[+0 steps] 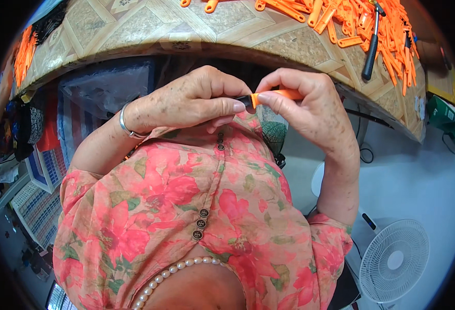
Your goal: The person inserts small orange plastic tubes into black plastic holders and secures them by tapping with a hammer. The person repeats this process for multiple units, picking up new components from a pile on the table and placing the finished assemblies back onto the table.
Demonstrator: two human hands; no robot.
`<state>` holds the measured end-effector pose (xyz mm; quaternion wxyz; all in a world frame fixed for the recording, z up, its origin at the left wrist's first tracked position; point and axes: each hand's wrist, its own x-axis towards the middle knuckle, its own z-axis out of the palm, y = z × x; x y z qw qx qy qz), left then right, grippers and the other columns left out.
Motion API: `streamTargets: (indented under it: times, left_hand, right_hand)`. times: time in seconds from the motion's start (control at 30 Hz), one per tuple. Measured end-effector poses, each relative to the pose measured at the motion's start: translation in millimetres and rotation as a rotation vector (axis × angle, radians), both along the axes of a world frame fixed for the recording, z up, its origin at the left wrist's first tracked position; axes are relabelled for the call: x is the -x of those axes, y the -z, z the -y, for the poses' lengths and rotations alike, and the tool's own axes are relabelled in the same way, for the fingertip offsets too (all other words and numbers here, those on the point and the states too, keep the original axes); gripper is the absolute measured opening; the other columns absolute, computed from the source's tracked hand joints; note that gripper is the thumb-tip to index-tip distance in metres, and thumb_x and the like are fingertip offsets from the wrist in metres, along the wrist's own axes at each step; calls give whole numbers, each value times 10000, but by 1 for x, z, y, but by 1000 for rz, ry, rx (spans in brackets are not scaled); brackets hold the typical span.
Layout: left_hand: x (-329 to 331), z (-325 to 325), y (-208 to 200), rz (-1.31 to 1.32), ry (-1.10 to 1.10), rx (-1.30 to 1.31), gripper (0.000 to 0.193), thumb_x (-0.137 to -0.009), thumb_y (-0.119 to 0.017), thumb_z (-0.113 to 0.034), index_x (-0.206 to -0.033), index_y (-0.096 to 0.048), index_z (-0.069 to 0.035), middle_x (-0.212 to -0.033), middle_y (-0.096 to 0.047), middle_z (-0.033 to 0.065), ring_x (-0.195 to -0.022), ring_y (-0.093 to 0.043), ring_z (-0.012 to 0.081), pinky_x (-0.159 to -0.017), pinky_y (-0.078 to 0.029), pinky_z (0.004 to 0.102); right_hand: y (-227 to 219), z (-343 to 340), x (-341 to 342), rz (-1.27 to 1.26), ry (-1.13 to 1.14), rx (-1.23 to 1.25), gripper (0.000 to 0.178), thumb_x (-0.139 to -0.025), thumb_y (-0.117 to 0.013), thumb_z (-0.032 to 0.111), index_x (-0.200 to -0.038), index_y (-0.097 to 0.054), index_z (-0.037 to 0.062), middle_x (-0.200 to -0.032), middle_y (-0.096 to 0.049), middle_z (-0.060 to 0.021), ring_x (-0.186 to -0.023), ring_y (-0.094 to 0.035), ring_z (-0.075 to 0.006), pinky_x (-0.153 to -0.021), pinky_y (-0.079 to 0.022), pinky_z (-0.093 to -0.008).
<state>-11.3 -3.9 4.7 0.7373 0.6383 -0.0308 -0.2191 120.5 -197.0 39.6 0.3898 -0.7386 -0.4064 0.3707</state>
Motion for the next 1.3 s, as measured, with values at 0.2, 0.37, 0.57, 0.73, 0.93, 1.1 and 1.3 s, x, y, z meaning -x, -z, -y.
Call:
streamTargets:
  times: [0.2,0.37,0.57,0.73,0.93,1.1,1.3]
  left_hand:
    - [-2,-3,-6,-179,-60,21,243,-997,-571,-222,-995,-639,10,-655,-544,-32,-569,-510,35,-527,-414,193]
    - [-1,-6,3,-255,-250,109,204,-986,-553,-171,-1007,-649,8,-659,-569,-16,-565,-544,57,-545,-436,202]
    - [1,-6,18,-294,-510,308,167,-967,-514,-72,-1070,-604,25,-785,-658,66,-678,-653,130,-674,-552,244]
    - [-4,-2,6,-285,-539,303,141,-986,-519,-98,-1034,-586,16,-832,-682,97,-726,-681,140,-673,-562,241]
    - [-7,2,11,-14,-534,-51,189,-966,-509,-77,-1100,-612,7,-776,-666,25,-656,-615,76,-610,-498,199]
    - [-9,9,3,369,-421,-422,233,-918,-560,-58,-1133,-639,-14,-660,-633,42,-592,-609,99,-552,-478,258]
    - [-9,9,6,632,-368,-784,211,-879,-687,-188,-1040,-662,-54,-672,-633,139,-600,-639,315,-543,-494,373]
  right_hand:
    - [2,-7,1,229,-1,-30,138,-870,-682,102,-984,-689,23,-901,-682,-73,-736,-646,-144,-693,-502,-286]
    - [7,-1,-24,958,281,-317,202,-869,-691,126,-1058,-710,58,-1036,-682,-115,-1018,-627,-251,-908,-476,-356]
    - [47,47,-129,1342,535,97,451,-907,-653,347,-1272,-601,87,-1043,-640,-157,-1036,-602,-311,-930,-463,-412]
    - [50,68,-172,990,650,355,494,-890,-626,298,-1340,-551,109,-1178,-590,-202,-1113,-559,-343,-940,-453,-444]
    - [13,19,-91,1473,440,-99,516,-867,-678,224,-1338,-554,54,-1277,-582,-153,-1193,-530,-314,-1024,-380,-440]
    - [-9,-8,-12,1203,15,-208,420,-797,-746,183,-1203,-659,118,-1082,-635,-69,-1039,-573,-252,-926,-403,-388]
    - [-6,3,3,931,43,-140,197,-783,-751,166,-969,-717,113,-823,-618,-26,-771,-566,-221,-754,-399,-359]
